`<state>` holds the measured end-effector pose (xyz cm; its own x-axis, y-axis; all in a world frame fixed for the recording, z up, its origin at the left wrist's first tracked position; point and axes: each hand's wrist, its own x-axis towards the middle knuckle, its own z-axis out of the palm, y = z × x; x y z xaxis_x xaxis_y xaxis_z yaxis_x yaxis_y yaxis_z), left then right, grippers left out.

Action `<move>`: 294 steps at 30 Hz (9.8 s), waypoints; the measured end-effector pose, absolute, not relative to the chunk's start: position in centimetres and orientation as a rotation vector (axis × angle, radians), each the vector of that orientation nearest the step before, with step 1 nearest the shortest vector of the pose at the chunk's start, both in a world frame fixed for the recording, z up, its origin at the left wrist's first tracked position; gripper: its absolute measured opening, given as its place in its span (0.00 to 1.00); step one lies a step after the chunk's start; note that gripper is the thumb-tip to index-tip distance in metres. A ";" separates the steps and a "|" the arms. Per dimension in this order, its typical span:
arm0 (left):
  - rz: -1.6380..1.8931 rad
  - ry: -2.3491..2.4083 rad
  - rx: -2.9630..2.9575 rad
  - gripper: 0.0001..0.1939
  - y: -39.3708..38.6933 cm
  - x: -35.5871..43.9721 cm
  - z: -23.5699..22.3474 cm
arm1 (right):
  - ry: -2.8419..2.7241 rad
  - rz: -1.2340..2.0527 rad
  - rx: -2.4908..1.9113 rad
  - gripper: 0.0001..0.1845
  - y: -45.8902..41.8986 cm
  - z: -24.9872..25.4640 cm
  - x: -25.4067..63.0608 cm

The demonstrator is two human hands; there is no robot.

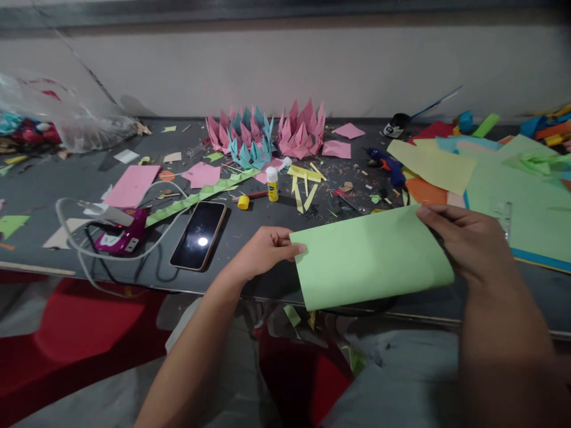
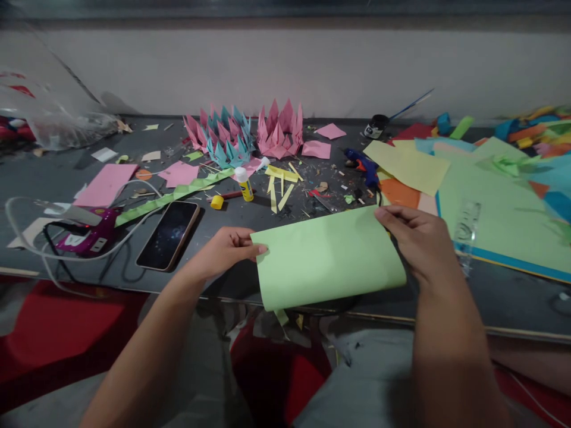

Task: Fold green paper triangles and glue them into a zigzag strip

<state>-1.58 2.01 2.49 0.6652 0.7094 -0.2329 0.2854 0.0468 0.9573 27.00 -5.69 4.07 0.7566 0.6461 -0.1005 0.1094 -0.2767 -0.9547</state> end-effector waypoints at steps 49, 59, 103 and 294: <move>-0.387 0.904 3.151 0.14 3.6 -0.9 3.9 | -2.222 0.056 -2.102 0.11 1.4 1.0 21.4; -0.199 0.860 2.884 0.38 2.9 -1.9 3.3 | -2.185 0.041 -2.166 0.11 1.5 1.6 21.8; -0.459 1.018 2.875 0.45 1.5 -0.7 4.9 | -2.192 -0.131 -2.211 0.17 -12.1 0.3 15.8; 0.029 1.329 2.788 0.27 -5.5 4.7 3.7 | -1.785 0.638 -2.336 0.09 -10.3 2.6 18.3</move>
